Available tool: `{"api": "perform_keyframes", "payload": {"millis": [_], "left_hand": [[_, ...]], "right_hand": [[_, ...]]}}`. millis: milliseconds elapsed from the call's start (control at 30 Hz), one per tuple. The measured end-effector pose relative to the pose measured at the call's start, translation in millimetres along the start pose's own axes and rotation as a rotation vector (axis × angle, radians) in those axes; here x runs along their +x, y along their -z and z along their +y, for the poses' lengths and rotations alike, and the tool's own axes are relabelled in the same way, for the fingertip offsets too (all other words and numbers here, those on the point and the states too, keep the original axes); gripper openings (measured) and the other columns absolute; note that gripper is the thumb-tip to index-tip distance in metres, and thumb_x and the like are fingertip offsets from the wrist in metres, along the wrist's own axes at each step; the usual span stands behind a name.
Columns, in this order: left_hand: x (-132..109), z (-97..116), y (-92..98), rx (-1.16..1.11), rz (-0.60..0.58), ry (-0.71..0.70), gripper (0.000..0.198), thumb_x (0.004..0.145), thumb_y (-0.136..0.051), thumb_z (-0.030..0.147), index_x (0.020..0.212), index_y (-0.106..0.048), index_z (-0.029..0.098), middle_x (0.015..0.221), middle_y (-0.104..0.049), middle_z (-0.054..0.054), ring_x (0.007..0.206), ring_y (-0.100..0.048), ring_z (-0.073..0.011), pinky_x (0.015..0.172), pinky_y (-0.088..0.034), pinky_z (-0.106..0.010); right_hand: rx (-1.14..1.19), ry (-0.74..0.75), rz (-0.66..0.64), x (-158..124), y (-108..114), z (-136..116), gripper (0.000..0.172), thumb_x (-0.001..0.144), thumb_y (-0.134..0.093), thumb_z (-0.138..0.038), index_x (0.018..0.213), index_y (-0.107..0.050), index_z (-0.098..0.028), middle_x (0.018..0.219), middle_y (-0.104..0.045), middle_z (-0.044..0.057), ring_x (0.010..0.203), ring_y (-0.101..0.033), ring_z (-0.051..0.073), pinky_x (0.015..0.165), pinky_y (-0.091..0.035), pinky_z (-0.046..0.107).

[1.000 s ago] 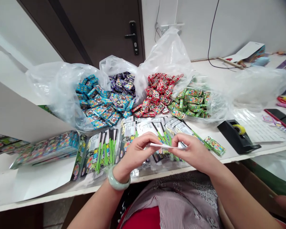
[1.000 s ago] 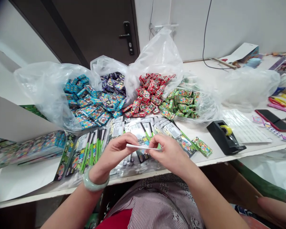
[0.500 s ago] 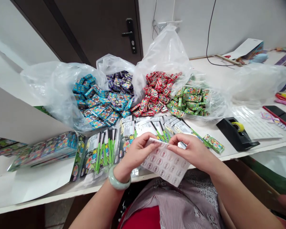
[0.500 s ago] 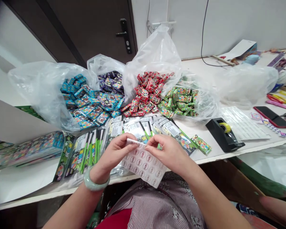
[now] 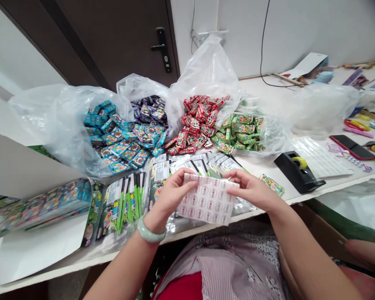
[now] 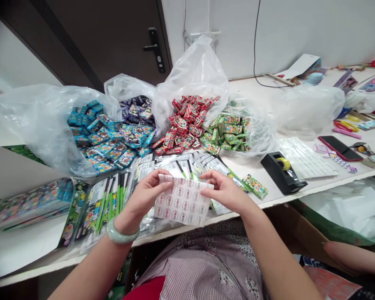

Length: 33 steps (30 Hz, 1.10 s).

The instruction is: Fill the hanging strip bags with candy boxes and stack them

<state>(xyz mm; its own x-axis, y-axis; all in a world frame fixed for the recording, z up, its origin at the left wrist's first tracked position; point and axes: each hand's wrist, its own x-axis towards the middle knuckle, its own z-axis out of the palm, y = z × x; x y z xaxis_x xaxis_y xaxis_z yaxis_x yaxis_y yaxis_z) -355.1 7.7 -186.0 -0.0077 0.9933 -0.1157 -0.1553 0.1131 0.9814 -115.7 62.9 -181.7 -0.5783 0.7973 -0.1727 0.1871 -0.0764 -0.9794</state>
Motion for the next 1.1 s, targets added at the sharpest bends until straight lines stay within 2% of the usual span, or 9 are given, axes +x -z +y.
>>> {"api": "perform_keyframes", "payload": {"millis": [100, 233, 433, 600, 767, 867, 1033, 1100], "left_hand": [[11.8, -1.2, -2.0, 0.064, -0.011, -0.025, 0.030, 0.069, -0.077, 0.032, 0.083, -0.056, 0.015, 0.071, -0.057, 0.003, 0.062, -0.052, -0.0089, 0.059, -0.042, -0.020], [27.8, -0.1, -3.0, 0.161, -0.077, -0.006, 0.029, 0.068, -0.077, 0.032, 0.079, -0.057, 0.014, 0.071, -0.056, 0.003, 0.063, -0.051, -0.0098, 0.059, -0.040, -0.021], [42.3, -0.7, -11.7, 0.192, -0.094, -0.006, 0.027, 0.068, -0.075, 0.030, 0.080, -0.056, 0.014, 0.068, -0.056, 0.004, 0.061, -0.049, -0.0091, 0.058, -0.037, -0.020], [47.1, -5.7, -11.4, 0.145, -0.020, 0.008, 0.028, 0.066, -0.076, 0.029, 0.080, -0.057, 0.015, 0.069, -0.057, 0.004, 0.062, -0.049, -0.0088, 0.058, -0.037, -0.019], [44.7, -6.4, -8.8, 0.163, -0.004, -0.014, 0.025, 0.066, -0.076, 0.028, 0.078, -0.058, 0.015, 0.070, -0.058, 0.003, 0.063, -0.050, -0.0089, 0.059, -0.038, -0.019], [43.1, -6.7, -7.7, 0.156, -0.002, -0.012, 0.025, 0.067, -0.075, 0.029, 0.079, -0.058, 0.015, 0.070, -0.058, 0.003, 0.063, -0.050, -0.0087, 0.059, -0.038, -0.019], [40.6, -8.7, -5.5, 0.113, -0.001, 0.006, 0.029, 0.066, -0.077, 0.029, 0.081, -0.057, 0.015, 0.069, -0.057, 0.003, 0.062, -0.050, -0.0084, 0.058, -0.038, -0.019], [39.2, -9.7, -4.8, 0.100, -0.007, 0.002, 0.028, 0.065, -0.077, 0.028, 0.080, -0.057, 0.015, 0.069, -0.057, 0.004, 0.061, -0.050, -0.0081, 0.058, -0.038, -0.019]], "right_hand": [[0.059, 0.001, 0.128, 5.5, 2.9, 6.8, 0.026, 0.074, -0.069, -0.036, 0.086, -0.055, -0.018, 0.076, -0.059, -0.002, 0.067, -0.057, 0.012, 0.062, -0.045, 0.025], [0.054, 0.003, 0.225, 8.5, 7.7, 8.0, 0.025, 0.069, -0.071, -0.036, 0.074, -0.054, -0.018, 0.067, -0.054, -0.005, 0.060, -0.050, 0.011, 0.058, -0.040, 0.024], [0.160, -0.013, 0.212, 10.3, 14.9, 17.1, 0.032, 0.069, -0.074, -0.041, 0.086, -0.059, -0.018, 0.074, -0.060, -0.003, 0.065, -0.054, 0.013, 0.063, -0.043, 0.026], [0.196, 0.061, 0.296, 16.7, 18.7, 28.4, 0.031, 0.072, -0.072, -0.047, 0.078, -0.060, -0.019, 0.068, -0.058, -0.003, 0.064, -0.052, 0.013, 0.063, -0.041, 0.026], [0.245, 0.120, 0.368, 19.6, 14.2, 28.8, 0.028, 0.069, -0.076, -0.041, 0.077, -0.060, -0.020, 0.069, -0.057, -0.003, 0.065, -0.051, 0.013, 0.063, -0.040, 0.025], [0.195, 0.159, 0.403, 16.9, 11.0, 24.0, 0.026, 0.071, -0.074, -0.040, 0.076, -0.059, -0.019, 0.069, -0.057, -0.003, 0.065, -0.050, 0.013, 0.062, -0.040, 0.025], [0.023, 0.145, 0.437, 10.1, 10.2, 18.6, 0.032, 0.079, -0.066, -0.045, 0.065, -0.056, -0.018, 0.059, -0.049, -0.004, 0.057, -0.043, 0.011, 0.056, -0.035, 0.025], [0.021, 0.150, 0.446, 8.5, 10.2, 18.7, 0.030, 0.078, -0.067, -0.045, 0.067, -0.059, -0.017, 0.060, -0.052, -0.003, 0.058, -0.046, 0.012, 0.057, -0.036, 0.025]]}}
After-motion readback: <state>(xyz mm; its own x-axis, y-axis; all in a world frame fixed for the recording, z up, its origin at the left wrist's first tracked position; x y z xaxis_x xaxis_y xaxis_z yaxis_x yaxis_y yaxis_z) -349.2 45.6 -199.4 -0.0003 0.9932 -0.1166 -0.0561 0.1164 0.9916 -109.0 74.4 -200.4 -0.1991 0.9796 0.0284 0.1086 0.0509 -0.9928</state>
